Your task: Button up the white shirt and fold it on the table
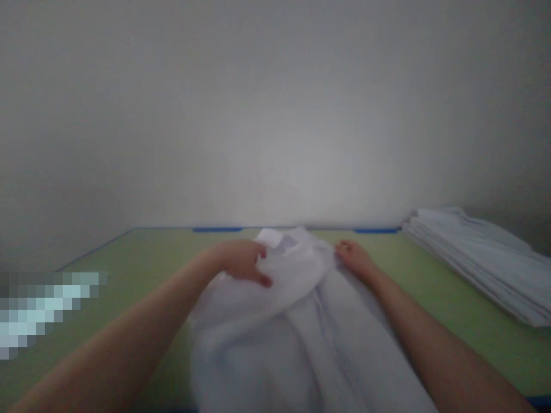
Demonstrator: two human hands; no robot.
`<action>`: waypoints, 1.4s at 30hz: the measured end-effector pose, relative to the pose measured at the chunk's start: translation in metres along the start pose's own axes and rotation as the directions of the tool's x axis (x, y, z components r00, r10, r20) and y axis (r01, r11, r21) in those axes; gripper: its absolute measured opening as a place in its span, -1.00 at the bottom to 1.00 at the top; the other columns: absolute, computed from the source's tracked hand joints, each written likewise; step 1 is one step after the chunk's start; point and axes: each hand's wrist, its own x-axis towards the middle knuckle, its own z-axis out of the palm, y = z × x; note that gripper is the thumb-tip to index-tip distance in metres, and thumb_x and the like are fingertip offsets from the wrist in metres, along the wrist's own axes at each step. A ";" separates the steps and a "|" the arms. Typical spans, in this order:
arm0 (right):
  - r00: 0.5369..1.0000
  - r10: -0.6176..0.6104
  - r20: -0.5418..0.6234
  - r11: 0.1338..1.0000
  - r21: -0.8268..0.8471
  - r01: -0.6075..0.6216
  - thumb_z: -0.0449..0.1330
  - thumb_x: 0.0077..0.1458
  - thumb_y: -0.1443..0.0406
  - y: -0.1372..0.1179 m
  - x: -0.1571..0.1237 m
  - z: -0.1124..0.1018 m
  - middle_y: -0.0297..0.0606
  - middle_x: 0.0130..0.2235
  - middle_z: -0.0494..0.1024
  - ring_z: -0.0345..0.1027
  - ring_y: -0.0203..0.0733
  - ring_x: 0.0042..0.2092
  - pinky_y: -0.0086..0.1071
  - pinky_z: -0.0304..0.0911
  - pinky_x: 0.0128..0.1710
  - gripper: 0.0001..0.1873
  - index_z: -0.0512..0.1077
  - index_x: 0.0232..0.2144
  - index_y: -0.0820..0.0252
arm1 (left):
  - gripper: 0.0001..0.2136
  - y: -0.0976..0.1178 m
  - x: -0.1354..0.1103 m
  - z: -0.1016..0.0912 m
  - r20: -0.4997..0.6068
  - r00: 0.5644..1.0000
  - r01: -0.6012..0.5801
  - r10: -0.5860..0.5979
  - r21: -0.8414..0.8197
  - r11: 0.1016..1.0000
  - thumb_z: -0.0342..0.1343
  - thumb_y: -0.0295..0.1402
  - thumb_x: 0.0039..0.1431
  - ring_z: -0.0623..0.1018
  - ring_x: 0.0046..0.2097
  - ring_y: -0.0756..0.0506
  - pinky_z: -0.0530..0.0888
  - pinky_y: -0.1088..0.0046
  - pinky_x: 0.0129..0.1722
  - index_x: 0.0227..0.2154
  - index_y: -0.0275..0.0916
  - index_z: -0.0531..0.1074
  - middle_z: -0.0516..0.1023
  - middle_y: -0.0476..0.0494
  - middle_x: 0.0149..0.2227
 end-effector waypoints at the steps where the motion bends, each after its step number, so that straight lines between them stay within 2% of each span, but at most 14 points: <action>1: 0.999 -0.022 0.028 0.997 -0.078 0.024 0.13 0.01 0.14 -0.001 -0.001 0.002 -0.10 -0.30 0.54 0.37 -0.22 -0.32 -0.42 0.17 -0.34 -0.57 0.43 -0.14 0.31 | -0.38 0.010 0.010 0.000 -0.070 0.997 -0.043 0.041 -0.023 0.999 0.13 0.13 -0.18 0.52 -0.28 -0.12 0.37 0.45 -0.29 -0.14 -0.23 0.47 0.56 -0.24 -0.19; 5: 0.990 -0.073 0.117 0.963 -0.251 0.101 0.16 -0.05 0.21 -0.005 -0.005 0.002 -0.17 -0.45 0.53 0.32 -0.23 -0.42 -0.43 0.09 -0.43 -0.77 0.50 -0.45 0.27 | -0.60 0.054 0.053 0.005 -0.172 0.962 -0.229 0.214 -0.075 0.970 0.02 0.00 0.05 0.53 -0.25 -0.13 0.38 0.42 -0.25 -0.29 -0.23 0.51 0.57 -0.19 -0.27; 7: 0.993 -0.093 0.070 0.969 -0.224 0.107 0.11 0.00 0.21 -0.009 -0.006 -0.003 -0.20 -0.49 0.51 0.31 -0.24 -0.44 -0.43 0.09 -0.43 -0.75 0.48 -0.53 0.24 | -0.64 0.071 0.073 0.010 -0.217 0.937 -0.298 0.273 -0.089 0.950 0.04 -0.09 0.07 0.52 -0.16 -0.16 0.40 0.38 -0.18 -0.20 -0.24 0.49 0.56 -0.20 -0.20; 10: 0.984 -0.164 -0.076 0.985 -0.070 0.159 0.08 0.04 0.18 -0.017 -0.009 -0.012 -0.21 -0.39 0.55 0.35 -0.22 -0.34 -0.42 0.17 -0.34 -0.73 0.50 -0.44 0.21 | -0.52 0.085 0.095 0.018 -0.401 0.834 -0.439 0.379 -0.068 0.896 0.05 -0.31 0.09 0.34 0.13 -0.16 0.29 0.36 0.07 0.11 -0.26 0.27 0.34 -0.24 0.13; 13: 0.966 -0.250 -0.067 0.957 0.137 0.257 0.07 0.07 0.13 -0.027 -0.013 -0.021 -0.21 -0.32 0.55 0.37 -0.20 -0.27 -0.39 0.22 -0.25 -0.69 0.50 -0.36 0.22 | -0.45 0.090 0.107 0.021 -0.462 0.733 -0.580 0.498 -0.043 0.813 0.01 -0.45 0.09 0.24 0.20 -0.10 0.21 0.39 0.15 0.18 -0.24 0.14 0.20 -0.20 0.23; 15: 0.954 -0.298 0.014 0.918 0.278 0.283 0.00 0.12 0.13 -0.030 -0.016 -0.024 -0.22 -0.32 0.55 0.38 -0.21 -0.26 -0.38 0.24 -0.23 -0.65 0.49 -0.35 0.22 | -0.54 0.089 0.110 0.021 -0.449 0.737 -0.595 0.505 -0.075 0.801 0.01 -0.42 0.11 0.38 0.09 -0.10 0.29 0.40 0.06 0.11 -0.23 0.24 0.37 -0.18 0.11; 17: 0.947 -0.315 0.059 0.905 0.321 0.281 -0.03 0.13 0.20 -0.027 -0.017 -0.025 -0.21 -0.29 0.54 0.38 -0.21 -0.24 -0.37 0.24 -0.19 -0.67 0.48 -0.31 0.22 | -0.65 0.085 0.111 0.020 -0.436 0.775 -0.552 0.458 -0.112 0.826 0.03 -0.33 0.13 0.48 -0.07 -0.12 0.36 0.39 -0.06 -0.01 -0.22 0.36 0.50 -0.15 -0.07; 21: 0.930 -0.334 0.155 0.942 0.016 0.336 0.15 -0.14 0.37 -0.013 -0.019 -0.024 -0.19 -0.20 0.54 0.36 -0.13 -0.15 -0.33 0.19 -0.09 -0.68 0.50 -0.25 0.17 | -0.79 0.069 0.112 0.021 -0.426 0.808 -0.522 0.408 -0.196 0.830 0.09 -0.26 0.09 0.50 -0.21 -0.09 0.39 0.42 -0.18 -0.27 -0.24 0.50 0.55 -0.12 -0.26; 24: 0.893 -0.361 0.269 0.900 -0.151 0.409 0.23 -0.25 0.39 -0.005 -0.021 -0.024 -0.19 -0.18 0.53 0.34 -0.09 -0.13 -0.32 0.16 -0.05 -0.62 0.53 -0.25 0.14 | -0.83 0.061 0.116 0.025 -0.464 0.776 -0.590 0.427 -0.297 0.751 0.14 -0.27 0.06 0.49 -0.14 -0.07 0.37 0.42 -0.10 -0.35 -0.25 0.51 0.54 -0.14 -0.17; 27: 0.883 -0.362 0.300 0.881 -0.200 0.429 0.19 -0.20 0.41 -0.003 -0.020 -0.026 -0.18 -0.20 0.52 0.33 -0.11 -0.11 -0.32 0.14 -0.02 -0.70 0.54 -0.32 0.16 | -0.86 0.057 0.120 0.027 -0.469 0.730 -0.663 0.497 -0.310 0.681 0.18 -0.28 0.04 0.40 0.05 -0.09 0.30 0.38 0.04 -0.38 -0.23 0.53 0.45 -0.15 0.02; 30: 0.895 -0.378 0.235 0.883 -0.197 0.425 0.12 -0.14 0.46 -0.003 -0.017 -0.030 -0.18 -0.20 0.50 0.31 -0.14 -0.09 -0.30 0.11 0.01 -0.76 0.52 -0.40 0.19 | -0.82 0.054 0.125 0.029 -0.441 0.704 -0.685 0.557 -0.214 0.696 0.19 -0.40 -0.01 0.32 0.15 -0.11 0.23 0.34 0.12 -0.28 -0.22 0.53 0.40 -0.16 0.09; 34: 0.907 -0.418 0.056 0.899 -0.121 0.422 0.09 -0.05 0.44 -0.006 -0.014 -0.036 -0.21 -0.19 0.50 0.30 -0.19 -0.09 -0.30 0.13 0.00 -0.78 0.49 -0.34 0.18 | -0.77 0.048 0.128 0.031 -0.431 0.731 -0.626 0.530 -0.113 0.772 0.07 -0.47 0.08 0.41 0.04 -0.12 0.27 0.30 0.09 -0.19 -0.28 0.49 0.47 -0.23 -0.02; 39: 0.964 -0.264 0.023 0.964 0.036 0.263 0.19 -0.08 0.31 -0.009 -0.017 -0.047 -0.28 -0.35 0.53 0.35 -0.21 -0.29 -0.36 0.23 -0.22 -0.87 0.51 -0.41 0.18 | -0.80 0.046 0.124 0.020 -0.545 0.710 -0.653 0.446 -0.272 0.707 0.09 -0.27 0.12 0.46 -0.12 -0.05 0.39 0.45 -0.14 -0.34 -0.31 0.51 0.40 -0.26 0.03; 42: 0.976 -0.211 0.054 0.968 0.149 0.202 0.23 -0.13 0.31 -0.010 -0.019 -0.054 -0.27 -0.35 0.56 0.38 -0.19 -0.30 -0.35 0.26 -0.24 -0.86 0.53 -0.41 0.17 | -0.74 0.048 0.118 0.011 -0.575 0.741 -0.644 0.346 -0.464 0.608 0.12 -0.22 0.09 0.45 -0.34 0.04 0.39 0.52 -0.35 -0.29 -0.32 0.51 0.45 -0.25 -0.05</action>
